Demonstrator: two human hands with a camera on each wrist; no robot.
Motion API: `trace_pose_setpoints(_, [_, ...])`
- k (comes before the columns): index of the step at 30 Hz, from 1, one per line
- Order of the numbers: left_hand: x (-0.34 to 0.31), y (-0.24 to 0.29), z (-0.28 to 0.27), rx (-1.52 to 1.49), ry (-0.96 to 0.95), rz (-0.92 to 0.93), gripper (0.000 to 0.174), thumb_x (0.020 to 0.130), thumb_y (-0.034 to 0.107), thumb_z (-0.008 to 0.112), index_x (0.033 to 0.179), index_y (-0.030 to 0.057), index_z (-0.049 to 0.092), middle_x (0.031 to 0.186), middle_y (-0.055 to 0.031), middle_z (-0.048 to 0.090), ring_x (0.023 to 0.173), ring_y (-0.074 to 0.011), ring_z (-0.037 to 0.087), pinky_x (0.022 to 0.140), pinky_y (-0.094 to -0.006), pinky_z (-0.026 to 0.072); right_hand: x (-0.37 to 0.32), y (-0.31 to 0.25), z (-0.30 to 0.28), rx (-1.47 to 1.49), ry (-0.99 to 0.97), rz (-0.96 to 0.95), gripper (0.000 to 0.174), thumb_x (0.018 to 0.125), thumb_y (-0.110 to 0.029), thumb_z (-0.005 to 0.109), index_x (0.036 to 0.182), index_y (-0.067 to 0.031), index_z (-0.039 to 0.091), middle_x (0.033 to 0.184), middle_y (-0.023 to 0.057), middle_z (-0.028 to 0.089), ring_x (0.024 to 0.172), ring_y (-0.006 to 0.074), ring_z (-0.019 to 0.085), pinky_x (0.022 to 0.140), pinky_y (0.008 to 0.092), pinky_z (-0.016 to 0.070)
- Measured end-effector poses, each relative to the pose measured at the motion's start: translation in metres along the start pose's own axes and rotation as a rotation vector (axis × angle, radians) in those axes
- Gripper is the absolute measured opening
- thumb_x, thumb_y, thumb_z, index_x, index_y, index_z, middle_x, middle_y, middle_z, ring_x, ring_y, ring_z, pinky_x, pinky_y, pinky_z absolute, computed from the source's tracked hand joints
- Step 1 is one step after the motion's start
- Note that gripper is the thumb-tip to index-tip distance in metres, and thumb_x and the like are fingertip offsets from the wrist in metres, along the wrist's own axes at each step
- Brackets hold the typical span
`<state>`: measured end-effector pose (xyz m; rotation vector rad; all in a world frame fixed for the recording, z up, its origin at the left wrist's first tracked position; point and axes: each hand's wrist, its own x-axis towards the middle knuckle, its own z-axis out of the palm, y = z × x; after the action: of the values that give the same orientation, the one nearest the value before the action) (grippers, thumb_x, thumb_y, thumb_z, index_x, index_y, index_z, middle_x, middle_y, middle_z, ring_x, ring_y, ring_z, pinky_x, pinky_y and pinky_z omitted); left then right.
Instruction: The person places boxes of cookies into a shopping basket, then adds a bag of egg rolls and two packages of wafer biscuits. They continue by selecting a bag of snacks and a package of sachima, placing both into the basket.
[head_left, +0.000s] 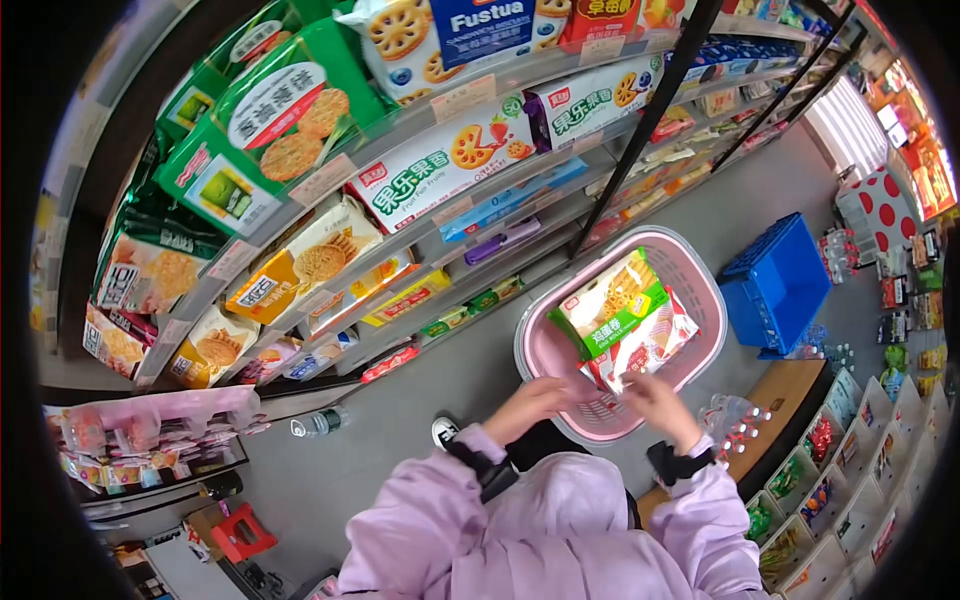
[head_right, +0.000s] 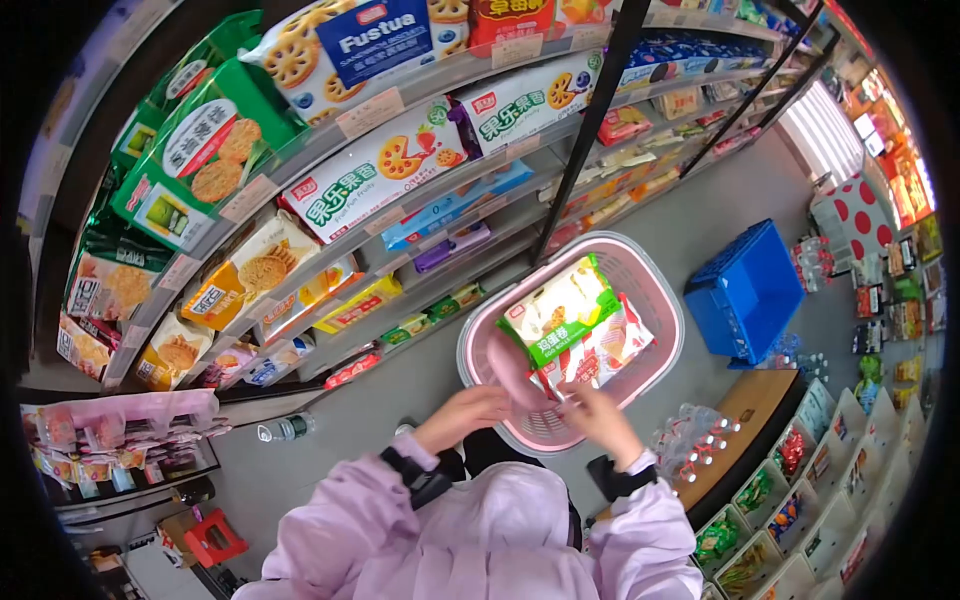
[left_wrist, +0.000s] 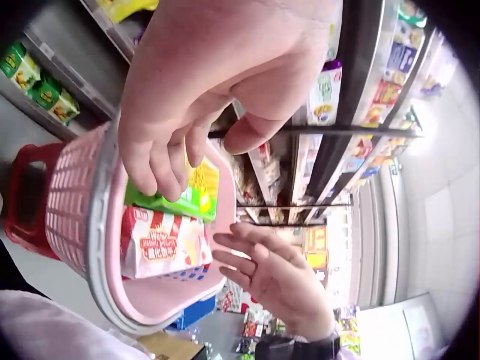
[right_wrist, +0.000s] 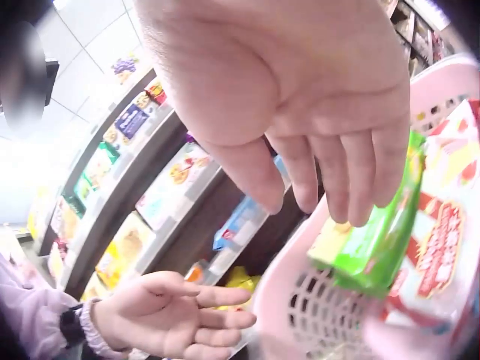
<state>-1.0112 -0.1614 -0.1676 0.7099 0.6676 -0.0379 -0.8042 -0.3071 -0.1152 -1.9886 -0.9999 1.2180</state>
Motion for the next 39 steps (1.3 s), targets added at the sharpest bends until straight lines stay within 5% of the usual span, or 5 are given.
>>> trace_pose_setpoints(5, [-0.082, 0.007, -0.058, -0.030, 0.253, 0.078, 0.032, 0.088, 0.016, 0.047, 0.117, 0.0029, 0.046, 0.107, -0.0104, 0.057, 0.096, -0.0174, 0.056, 0.083, -0.0282, 0.0445, -0.004, -0.051, 0.066, -0.201, -0.357, -0.289, 0.036, 0.080, -0.019, 0.059, 0.111, -0.0015, 0.052, 0.102, 0.0148, 0.058, 0.092, 0.0244, 0.058, 0.079, 0.0336, 0.0458])
trace_pose_setpoints(13, [-0.183, -0.045, -0.149, -0.376, 0.439, 0.321, 0.032, 0.086, 0.013, 0.048, 0.116, 0.0006, 0.046, 0.106, -0.0151, 0.057, 0.094, -0.0227, 0.058, 0.083, -0.0320, 0.0456, 0.017, -0.088, 0.159, -0.459, -0.525, -0.541, 0.038, 0.080, -0.023, 0.056, 0.110, -0.0012, 0.052, 0.108, 0.0168, 0.056, 0.101, 0.0314, 0.053, 0.086, 0.0381, 0.0419])
trace_pose_setpoints(28, [-0.326, -0.124, -0.289, -0.446, 0.653, 0.249, 0.035, 0.084, 0.014, 0.048, 0.115, -0.0011, 0.044, 0.105, -0.0160, 0.056, 0.092, -0.0237, 0.058, 0.080, -0.0303, 0.0477, 0.021, -0.122, 0.351, -0.479, -0.733, -0.451, 0.036, 0.080, -0.021, 0.056, 0.110, -0.0009, 0.053, 0.107, 0.0180, 0.056, 0.099, 0.0330, 0.053, 0.086, 0.0372, 0.0415])
trace_pose_setpoints(34, [-0.312, -0.140, -0.342, -0.421, 0.745, 0.107, 0.035, 0.085, 0.016, 0.046, 0.115, -0.0010, 0.044, 0.104, -0.0156, 0.057, 0.092, -0.0244, 0.058, 0.081, -0.0338, 0.0471, 0.057, -0.087, 0.406, -0.357, -0.623, -0.376, 0.032, 0.080, -0.020, 0.057, 0.105, -0.0006, 0.057, 0.098, 0.0178, 0.060, 0.087, 0.0306, 0.059, 0.078, 0.0364, 0.0466])
trace_pose_setpoints(39, [-0.268, -0.166, -0.377, -0.438, 0.802, -0.002, 0.040, 0.083, 0.016, 0.045, 0.119, 0.0000, 0.041, 0.109, -0.0169, 0.052, 0.098, -0.0275, 0.054, 0.082, -0.0374, 0.0458, 0.089, -0.023, 0.442, -0.174, -0.535, -0.094, 0.028, 0.078, -0.013, 0.059, 0.101, 0.0021, 0.057, 0.089, 0.0144, 0.062, 0.080, 0.0242, 0.061, 0.072, 0.0322, 0.0481])
